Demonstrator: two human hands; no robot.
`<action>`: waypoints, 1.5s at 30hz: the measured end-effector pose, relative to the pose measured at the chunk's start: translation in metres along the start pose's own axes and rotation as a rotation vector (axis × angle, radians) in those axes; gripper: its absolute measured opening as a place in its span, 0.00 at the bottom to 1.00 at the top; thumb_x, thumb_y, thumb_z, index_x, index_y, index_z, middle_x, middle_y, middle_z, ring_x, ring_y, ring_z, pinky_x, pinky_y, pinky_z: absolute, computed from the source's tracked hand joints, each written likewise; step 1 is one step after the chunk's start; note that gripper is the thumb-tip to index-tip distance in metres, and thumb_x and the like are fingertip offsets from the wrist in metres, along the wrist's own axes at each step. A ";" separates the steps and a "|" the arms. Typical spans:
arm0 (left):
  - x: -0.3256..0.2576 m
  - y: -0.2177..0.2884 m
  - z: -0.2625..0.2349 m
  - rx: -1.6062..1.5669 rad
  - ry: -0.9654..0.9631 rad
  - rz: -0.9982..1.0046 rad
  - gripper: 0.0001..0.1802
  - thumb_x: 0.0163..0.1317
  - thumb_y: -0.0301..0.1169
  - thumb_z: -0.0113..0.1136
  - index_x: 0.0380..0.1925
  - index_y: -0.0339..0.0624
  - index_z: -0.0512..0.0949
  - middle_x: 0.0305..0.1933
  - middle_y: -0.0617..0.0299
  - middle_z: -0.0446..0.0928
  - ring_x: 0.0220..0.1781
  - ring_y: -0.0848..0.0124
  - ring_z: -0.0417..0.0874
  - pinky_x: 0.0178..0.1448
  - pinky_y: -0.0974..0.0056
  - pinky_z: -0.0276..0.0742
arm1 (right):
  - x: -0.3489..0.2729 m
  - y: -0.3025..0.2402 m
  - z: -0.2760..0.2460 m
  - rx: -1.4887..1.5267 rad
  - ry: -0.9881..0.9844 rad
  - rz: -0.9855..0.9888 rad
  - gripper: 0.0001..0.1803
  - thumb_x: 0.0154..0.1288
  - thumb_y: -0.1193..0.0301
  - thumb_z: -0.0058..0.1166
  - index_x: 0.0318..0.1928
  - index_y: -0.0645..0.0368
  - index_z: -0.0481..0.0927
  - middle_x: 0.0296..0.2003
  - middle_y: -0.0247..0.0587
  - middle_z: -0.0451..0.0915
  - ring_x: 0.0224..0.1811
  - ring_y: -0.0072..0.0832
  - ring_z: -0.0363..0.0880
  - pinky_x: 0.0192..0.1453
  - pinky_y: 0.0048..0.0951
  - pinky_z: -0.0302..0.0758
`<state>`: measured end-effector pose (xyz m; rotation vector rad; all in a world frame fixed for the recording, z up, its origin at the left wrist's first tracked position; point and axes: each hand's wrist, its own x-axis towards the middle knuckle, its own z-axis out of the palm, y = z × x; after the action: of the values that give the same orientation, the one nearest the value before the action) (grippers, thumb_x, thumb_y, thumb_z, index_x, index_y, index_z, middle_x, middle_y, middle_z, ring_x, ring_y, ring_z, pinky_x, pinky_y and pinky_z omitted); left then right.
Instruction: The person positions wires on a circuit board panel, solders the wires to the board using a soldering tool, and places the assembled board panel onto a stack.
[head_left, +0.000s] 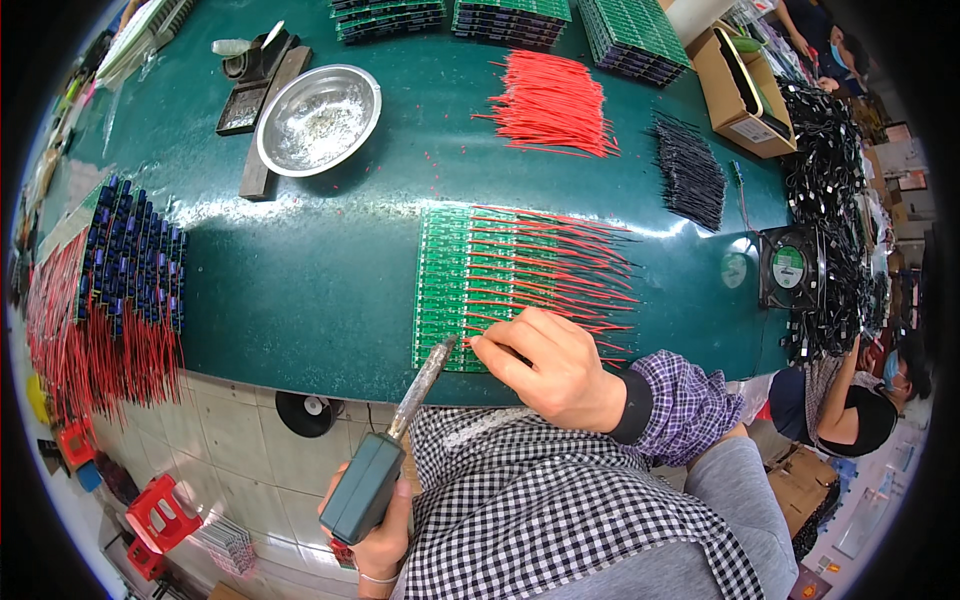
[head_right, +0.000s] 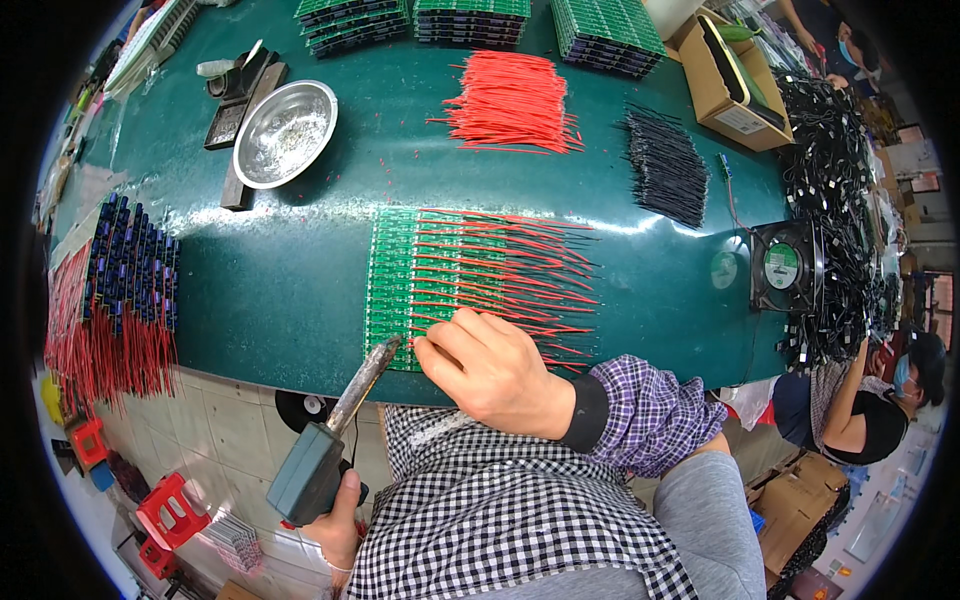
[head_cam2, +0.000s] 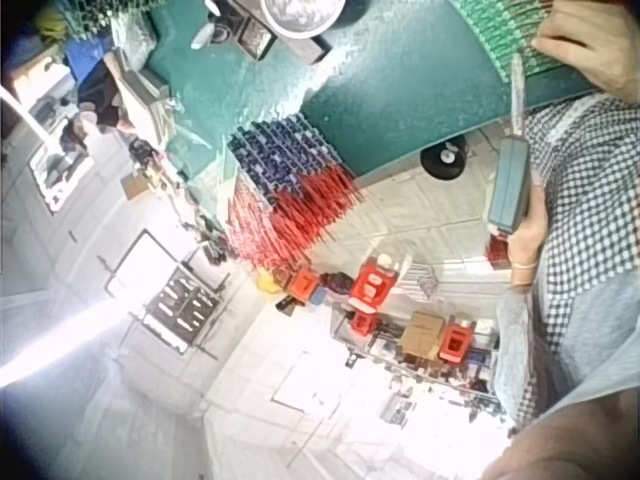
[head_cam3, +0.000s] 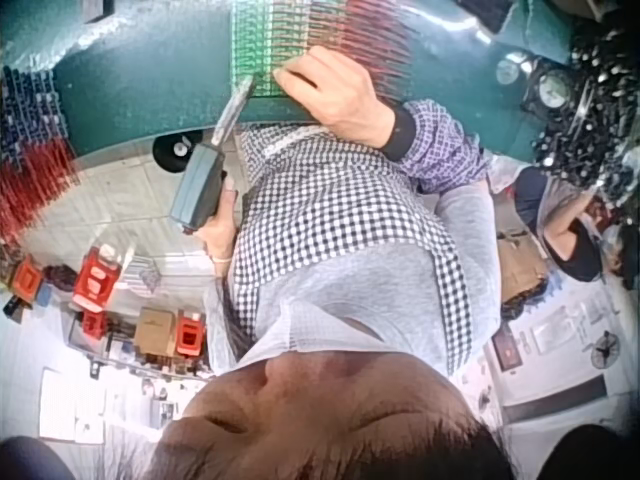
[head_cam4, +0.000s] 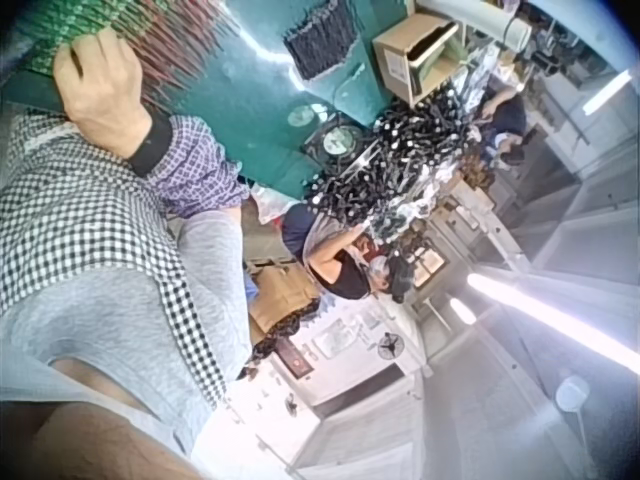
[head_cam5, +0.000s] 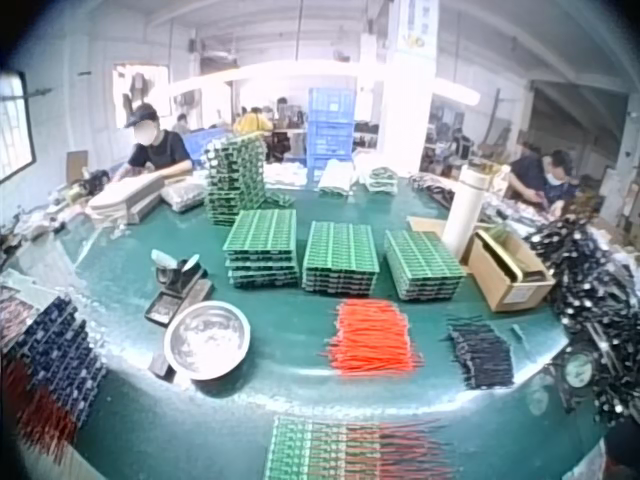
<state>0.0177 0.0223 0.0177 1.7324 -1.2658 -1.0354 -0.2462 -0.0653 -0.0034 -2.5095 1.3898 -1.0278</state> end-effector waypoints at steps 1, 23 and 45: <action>-0.001 -0.002 -0.001 0.000 0.001 0.000 0.13 0.46 0.23 0.72 0.33 0.31 0.83 0.31 0.53 0.80 0.29 0.63 0.81 0.34 0.63 0.76 | 0.000 0.000 0.000 -0.002 0.001 0.000 0.17 0.47 0.77 0.63 0.42 0.65 0.83 0.36 0.39 0.81 0.30 0.28 0.77 0.29 0.26 0.74; -0.009 -0.009 -0.004 0.006 0.020 -0.019 0.13 0.49 0.24 0.72 0.35 0.32 0.81 0.33 0.56 0.78 0.30 0.67 0.78 0.34 0.64 0.72 | 0.000 -0.002 0.001 -0.016 0.006 -0.009 0.17 0.46 0.78 0.62 0.41 0.67 0.82 0.35 0.41 0.80 0.30 0.30 0.76 0.31 0.28 0.75; -0.008 -0.005 -0.004 0.032 0.009 0.062 0.14 0.47 0.24 0.72 0.34 0.30 0.82 0.32 0.53 0.80 0.29 0.63 0.82 0.35 0.63 0.77 | -0.004 -0.008 -0.001 0.024 0.013 -0.003 0.18 0.46 0.77 0.61 0.42 0.65 0.83 0.34 0.40 0.80 0.32 0.31 0.78 0.31 0.29 0.75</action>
<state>0.0220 0.0315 0.0161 1.7086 -1.3284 -0.9756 -0.2426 -0.0571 -0.0021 -2.4935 1.3686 -1.0571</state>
